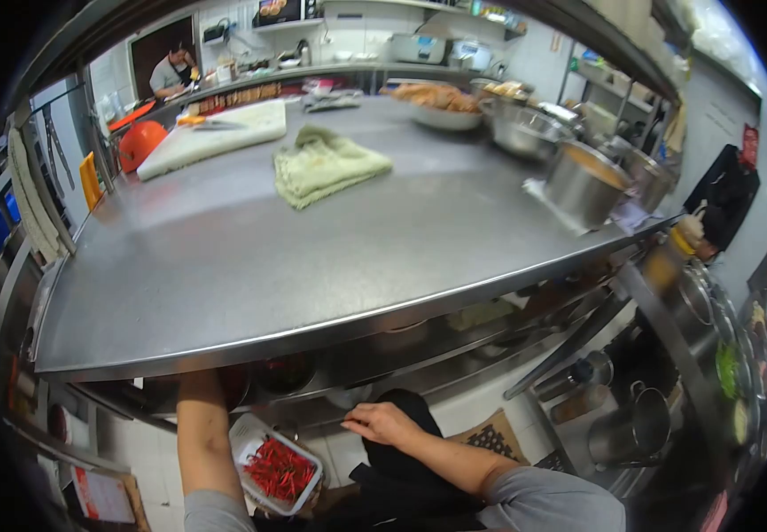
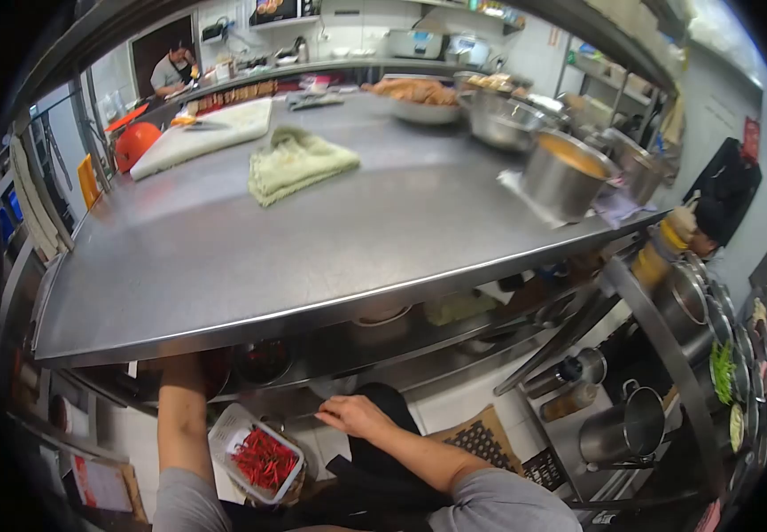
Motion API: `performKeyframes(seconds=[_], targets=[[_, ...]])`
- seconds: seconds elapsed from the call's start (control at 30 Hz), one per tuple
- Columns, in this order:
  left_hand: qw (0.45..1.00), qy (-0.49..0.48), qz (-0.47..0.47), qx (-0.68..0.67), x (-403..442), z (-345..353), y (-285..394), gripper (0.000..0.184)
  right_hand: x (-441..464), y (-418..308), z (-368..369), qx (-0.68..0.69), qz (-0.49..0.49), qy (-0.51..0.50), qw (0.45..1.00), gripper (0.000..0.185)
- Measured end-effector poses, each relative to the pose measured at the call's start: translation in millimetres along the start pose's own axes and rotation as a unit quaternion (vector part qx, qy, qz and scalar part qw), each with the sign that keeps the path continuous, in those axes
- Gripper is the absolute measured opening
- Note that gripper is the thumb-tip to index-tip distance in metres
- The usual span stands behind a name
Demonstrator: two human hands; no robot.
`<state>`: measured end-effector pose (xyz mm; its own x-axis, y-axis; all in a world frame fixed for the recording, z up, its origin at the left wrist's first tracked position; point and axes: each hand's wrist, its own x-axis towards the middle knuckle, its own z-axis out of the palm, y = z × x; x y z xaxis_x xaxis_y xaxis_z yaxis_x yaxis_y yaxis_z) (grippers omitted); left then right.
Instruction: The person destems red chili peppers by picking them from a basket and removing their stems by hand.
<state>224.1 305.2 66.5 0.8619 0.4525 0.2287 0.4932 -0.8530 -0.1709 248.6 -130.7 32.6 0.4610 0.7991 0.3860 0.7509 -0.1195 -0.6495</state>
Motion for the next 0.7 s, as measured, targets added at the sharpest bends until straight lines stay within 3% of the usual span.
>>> performKeyframes(seconds=[0.1, 0.2, 0.3, 0.4, 0.47, 0.53, 0.6, 0.63, 0.7], targets=[[0.999, 0.022, 0.004, -0.028, -5, -7, 5, 0.036, -5, -5, -10, 0.012, -0.008, 0.035, 0.999, 0.019], [0.983, 0.123, 0.008, -0.136, -44, -32, 25, 0.037, 5, -42, -49, 0.041, -0.014, 0.062, 0.997, 0.021], [0.894, 0.173, 0.054, -0.411, -111, -82, 42, 0.023, 41, -109, -121, -0.005, -0.154, 0.113, 0.982, 0.021], [0.808, 0.095, 0.068, -0.578, -183, -101, 50, 0.023, 94, -154, -178, -0.089, -0.28, 0.179, 0.939, 0.018], [0.783, 0.066, 0.083, -0.613, -216, -92, 56, 0.023, 141, -173, -199, -0.12, -0.259, 0.206, 0.936, 0.016], [0.775, 0.022, 0.082, -0.626, -238, -81, 61, 0.022, 192, -179, -213, -0.239, -0.226, 0.184, 0.926, 0.022], [0.776, -0.033, 0.071, -0.626, -252, -63, 61, 0.022, 241, -160, -217, -0.409, -0.19, 0.147, 0.88, 0.029], [0.774, -0.032, 0.068, -0.628, -253, -59, 59, 0.022, 258, -155, -219, -0.41, -0.193, 0.144, 0.88, 0.029], [0.814, -0.017, 0.09, -0.574, -259, -52, 51, 0.024, 282, -147, -215, -0.531, -0.005, -0.026, 0.847, 0.037]])
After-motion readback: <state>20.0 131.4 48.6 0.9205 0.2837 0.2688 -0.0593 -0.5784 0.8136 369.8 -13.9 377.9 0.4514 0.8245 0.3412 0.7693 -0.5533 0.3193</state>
